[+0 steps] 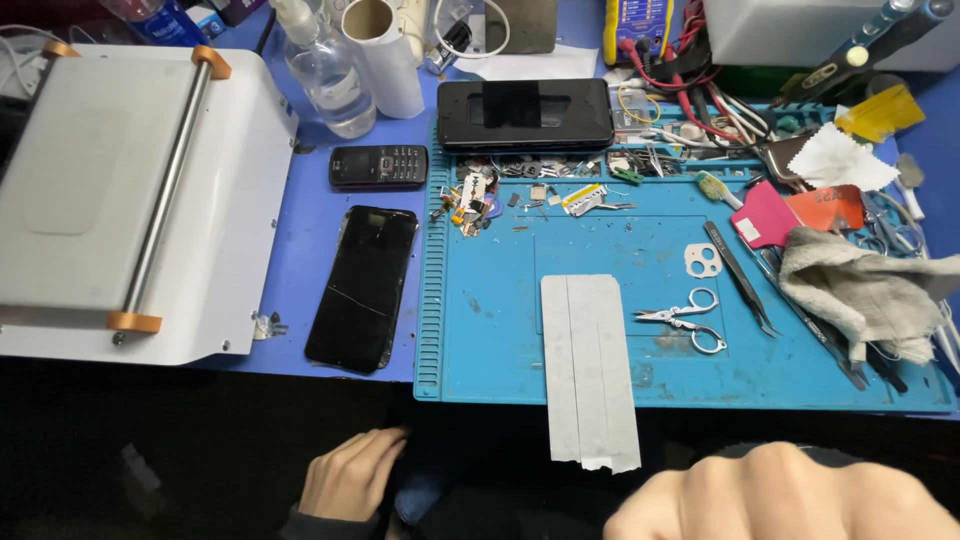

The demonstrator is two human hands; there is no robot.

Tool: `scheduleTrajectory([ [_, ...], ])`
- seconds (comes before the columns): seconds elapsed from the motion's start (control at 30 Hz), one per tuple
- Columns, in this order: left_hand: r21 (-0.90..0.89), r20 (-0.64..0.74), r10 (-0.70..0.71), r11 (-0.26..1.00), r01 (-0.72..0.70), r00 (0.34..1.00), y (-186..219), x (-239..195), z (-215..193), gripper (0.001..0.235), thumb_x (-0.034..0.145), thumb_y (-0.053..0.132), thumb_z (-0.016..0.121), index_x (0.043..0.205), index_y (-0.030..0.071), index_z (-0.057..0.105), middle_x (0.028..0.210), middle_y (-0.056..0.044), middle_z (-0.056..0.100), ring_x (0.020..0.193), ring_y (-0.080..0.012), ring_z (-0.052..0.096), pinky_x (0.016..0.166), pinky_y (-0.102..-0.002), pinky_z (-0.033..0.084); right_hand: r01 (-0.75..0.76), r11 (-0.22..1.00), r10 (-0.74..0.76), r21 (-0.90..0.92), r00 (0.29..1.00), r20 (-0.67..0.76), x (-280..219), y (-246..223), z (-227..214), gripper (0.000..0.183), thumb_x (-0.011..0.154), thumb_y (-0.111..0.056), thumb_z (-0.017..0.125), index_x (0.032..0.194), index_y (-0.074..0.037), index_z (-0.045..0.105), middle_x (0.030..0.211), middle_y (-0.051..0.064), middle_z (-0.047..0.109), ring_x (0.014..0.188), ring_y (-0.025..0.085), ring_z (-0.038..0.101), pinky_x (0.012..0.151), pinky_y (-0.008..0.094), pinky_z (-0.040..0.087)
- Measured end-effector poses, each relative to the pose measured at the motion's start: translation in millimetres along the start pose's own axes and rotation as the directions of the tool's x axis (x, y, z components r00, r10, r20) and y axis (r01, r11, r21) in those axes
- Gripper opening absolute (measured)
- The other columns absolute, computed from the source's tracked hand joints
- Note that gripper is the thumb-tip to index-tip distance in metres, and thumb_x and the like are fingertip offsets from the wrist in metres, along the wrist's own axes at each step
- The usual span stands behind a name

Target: Preparing and cleaning a smartphone screen component for remanufacturing, including trimming adhesive and labeling the part.

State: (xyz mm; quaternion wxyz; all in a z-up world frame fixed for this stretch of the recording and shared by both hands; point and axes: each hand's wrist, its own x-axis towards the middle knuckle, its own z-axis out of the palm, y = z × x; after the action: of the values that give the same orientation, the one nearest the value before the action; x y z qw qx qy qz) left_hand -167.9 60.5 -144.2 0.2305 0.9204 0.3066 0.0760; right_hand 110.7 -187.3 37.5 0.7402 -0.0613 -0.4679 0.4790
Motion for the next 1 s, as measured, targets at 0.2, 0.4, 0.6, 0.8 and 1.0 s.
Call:
scheduleTrajectory([
  [0.2, -0.204, -0.113, 0.259, 0.939, -0.277, 0.959, 44, 4, 1, 0.019, 0.09, 0.017, 0.068, 0.104, 0.005, 0.075, 0.095, -0.01, 0.08, 0.085, -0.0255, 0.079, 0.07, -0.035, 0.062, -0.01, 0.968, 0.058, -0.25, 0.981, 0.187, -8, -35, -34, 0.032, 0.105, -0.016, 0.047, 0.075, -0.017, 0.035, 0.067, 0.002, 0.036, 0.057, 0.023, 0.038, 0.066, 0.055, 0.05],
  [0.4, -0.688, 0.21, 0.182, 0.726, 0.013, 0.961, 89, 14, 11, 0.04, 0.099, 0.033, 0.06, 0.122, 0.003, 0.073, 0.105, -0.013, 0.082, 0.101, -0.0274, 0.082, 0.087, -0.038, 0.064, -0.051, 0.751, -0.184, -0.659, 0.942, -0.282, -52, -52, -53, 0.022, 0.113, -0.021, 0.055, 0.107, -0.002, 0.063, 0.071, 0.013, 0.059, 0.068, 0.024, 0.06, 0.063, 0.041, 0.052],
  [0.6, -0.892, 0.445, 0.263, 0.217, 0.397, 0.856, 131, 29, 28, 0.077, 0.101, 0.058, 0.035, 0.136, -0.007, 0.06, 0.128, -0.023, 0.07, 0.118, -0.0295, 0.072, 0.092, -0.045, 0.063, -0.181, 0.824, -0.14, -0.537, 0.853, -0.502, -109, -85, -91, 0.036, 0.119, -0.017, 0.053, 0.112, 0.013, 0.073, 0.073, 0.012, 0.066, 0.072, 0.02, 0.064, 0.071, 0.038, 0.053],
  [0.8, -0.864, 0.502, 0.242, 0.19, 0.467, 0.83, 172, 36, 12, 0.051, 0.105, 0.033, 0.058, 0.129, -0.01, 0.068, 0.111, -0.02, 0.076, 0.097, -0.0258, 0.076, 0.074, -0.032, 0.062, -0.699, 0.255, -0.158, -0.668, 0.651, -0.742, -77, -78, -69, 0.023, 0.103, -0.007, 0.061, 0.114, 0.01, 0.073, 0.084, 0.017, 0.068, 0.077, 0.024, 0.071, 0.074, 0.037, 0.058],
  [1.0, -0.838, 0.443, 0.158, 0.422, 0.345, 0.883, 179, 36, -41, 0.028, 0.1, 0.021, 0.064, 0.098, -0.004, 0.077, 0.077, -0.014, 0.072, 0.062, -0.0187, 0.066, 0.051, -0.033, 0.057, -0.26, -0.327, 0.221, -0.909, 0.914, -0.341, 29, -54, -38, 0.044, 0.086, -0.021, 0.073, 0.128, -0.008, 0.07, 0.123, 0.006, 0.072, 0.115, 0.027, 0.067, 0.097, 0.041, 0.054],
])
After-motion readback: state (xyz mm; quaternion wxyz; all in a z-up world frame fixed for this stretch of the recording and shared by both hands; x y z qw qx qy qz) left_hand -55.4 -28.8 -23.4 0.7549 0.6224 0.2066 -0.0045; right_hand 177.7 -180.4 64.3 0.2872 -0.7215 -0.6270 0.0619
